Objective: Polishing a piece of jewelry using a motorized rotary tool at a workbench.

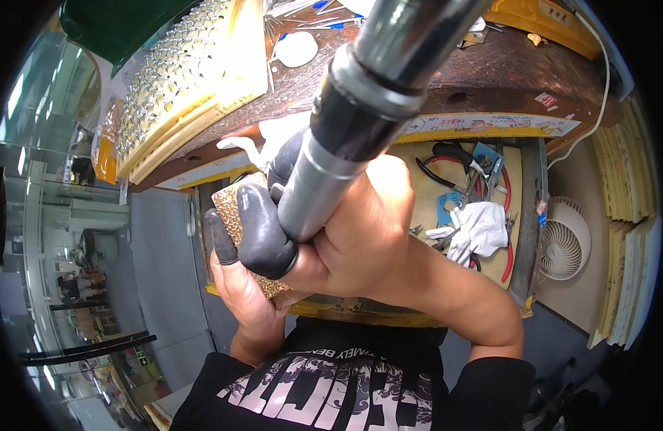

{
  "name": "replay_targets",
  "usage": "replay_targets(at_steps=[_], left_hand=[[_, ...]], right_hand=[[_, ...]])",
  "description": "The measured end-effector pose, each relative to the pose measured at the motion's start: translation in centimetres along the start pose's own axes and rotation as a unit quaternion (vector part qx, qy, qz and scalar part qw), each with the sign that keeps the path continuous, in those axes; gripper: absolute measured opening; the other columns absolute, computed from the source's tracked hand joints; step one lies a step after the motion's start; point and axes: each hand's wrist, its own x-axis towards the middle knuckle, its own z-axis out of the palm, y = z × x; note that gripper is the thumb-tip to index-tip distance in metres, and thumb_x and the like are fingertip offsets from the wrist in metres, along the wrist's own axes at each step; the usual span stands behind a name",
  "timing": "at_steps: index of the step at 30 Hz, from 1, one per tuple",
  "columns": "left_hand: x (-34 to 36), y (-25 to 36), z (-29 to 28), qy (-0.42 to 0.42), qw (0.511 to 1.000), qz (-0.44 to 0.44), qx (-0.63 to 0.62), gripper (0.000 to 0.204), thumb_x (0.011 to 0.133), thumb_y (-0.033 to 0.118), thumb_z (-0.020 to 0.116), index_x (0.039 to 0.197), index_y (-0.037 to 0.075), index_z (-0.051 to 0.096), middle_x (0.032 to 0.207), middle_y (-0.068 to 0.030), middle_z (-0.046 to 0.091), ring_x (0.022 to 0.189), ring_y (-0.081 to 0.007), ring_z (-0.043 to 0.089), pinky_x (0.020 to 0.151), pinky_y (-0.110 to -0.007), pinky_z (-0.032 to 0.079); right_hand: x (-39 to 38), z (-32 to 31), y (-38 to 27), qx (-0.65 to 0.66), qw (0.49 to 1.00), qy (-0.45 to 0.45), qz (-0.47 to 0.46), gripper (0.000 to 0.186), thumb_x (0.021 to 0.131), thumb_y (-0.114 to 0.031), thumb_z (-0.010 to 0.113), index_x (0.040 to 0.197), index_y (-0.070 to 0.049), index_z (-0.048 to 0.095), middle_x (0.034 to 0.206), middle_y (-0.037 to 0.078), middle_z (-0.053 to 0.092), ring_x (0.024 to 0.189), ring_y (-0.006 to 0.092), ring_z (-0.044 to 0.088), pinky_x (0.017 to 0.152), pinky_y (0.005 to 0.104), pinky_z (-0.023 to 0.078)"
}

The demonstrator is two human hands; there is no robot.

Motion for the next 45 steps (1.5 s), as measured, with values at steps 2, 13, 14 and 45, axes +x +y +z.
replay_targets(at_steps=[2, 13, 14, 45], left_hand=[[0.0, -0.1, -0.1, 0.000, 1.000, 0.006, -0.002, 0.059, 0.104, 0.047, 0.035, 0.123, -0.005, 0.056, 0.098, -0.0169, 0.070, 0.084, -0.0193, 0.070, 0.075, -0.031, 0.059], [0.1, -0.2, -0.5, -0.003, 1.000, 0.009, -0.007, 0.056, 0.104, 0.044, 0.039, 0.121, -0.007, 0.057, 0.101, -0.0183, 0.070, 0.087, -0.0213, 0.070, 0.078, -0.033, 0.058], [0.0, -0.2, -0.5, -0.003, 1.000, 0.010, -0.006, 0.056, 0.104, 0.044, 0.039, 0.121, -0.007, 0.057, 0.101, -0.0183, 0.070, 0.087, -0.0213, 0.070, 0.078, -0.033, 0.058], [0.2, -0.5, -1.1, -0.049, 0.998, 0.034, -0.015, 0.056, 0.105, 0.040, 0.039, 0.129, -0.009, 0.052, 0.117, -0.0176, 0.065, 0.104, -0.0226, 0.066, 0.092, -0.037, 0.054]], right_hand=[[-0.1, 0.2, -0.1, 0.018, 1.000, 0.010, 0.019, 0.006, 0.075, -0.004, 0.075, 0.079, -0.001, 0.072, 0.080, 0.011, 0.063, 0.068, 0.0206, 0.061, 0.058, 0.0303, 0.046], [0.1, 0.2, -0.2, 0.020, 1.000, 0.006, 0.018, 0.004, 0.076, -0.002, 0.073, 0.074, -0.001, 0.069, 0.079, 0.011, 0.062, 0.066, 0.0182, 0.060, 0.056, 0.0286, 0.046], [0.1, 0.3, -0.2, 0.023, 1.000, 0.008, 0.015, 0.004, 0.076, -0.002, 0.073, 0.073, -0.001, 0.069, 0.078, 0.011, 0.062, 0.066, 0.0180, 0.060, 0.056, 0.0285, 0.046], [0.4, 0.7, -0.1, 0.013, 0.999, 0.029, -0.004, 0.011, 0.077, -0.003, 0.071, 0.072, -0.002, 0.061, 0.075, 0.010, 0.059, 0.057, 0.0174, 0.057, 0.050, 0.0287, 0.043]])
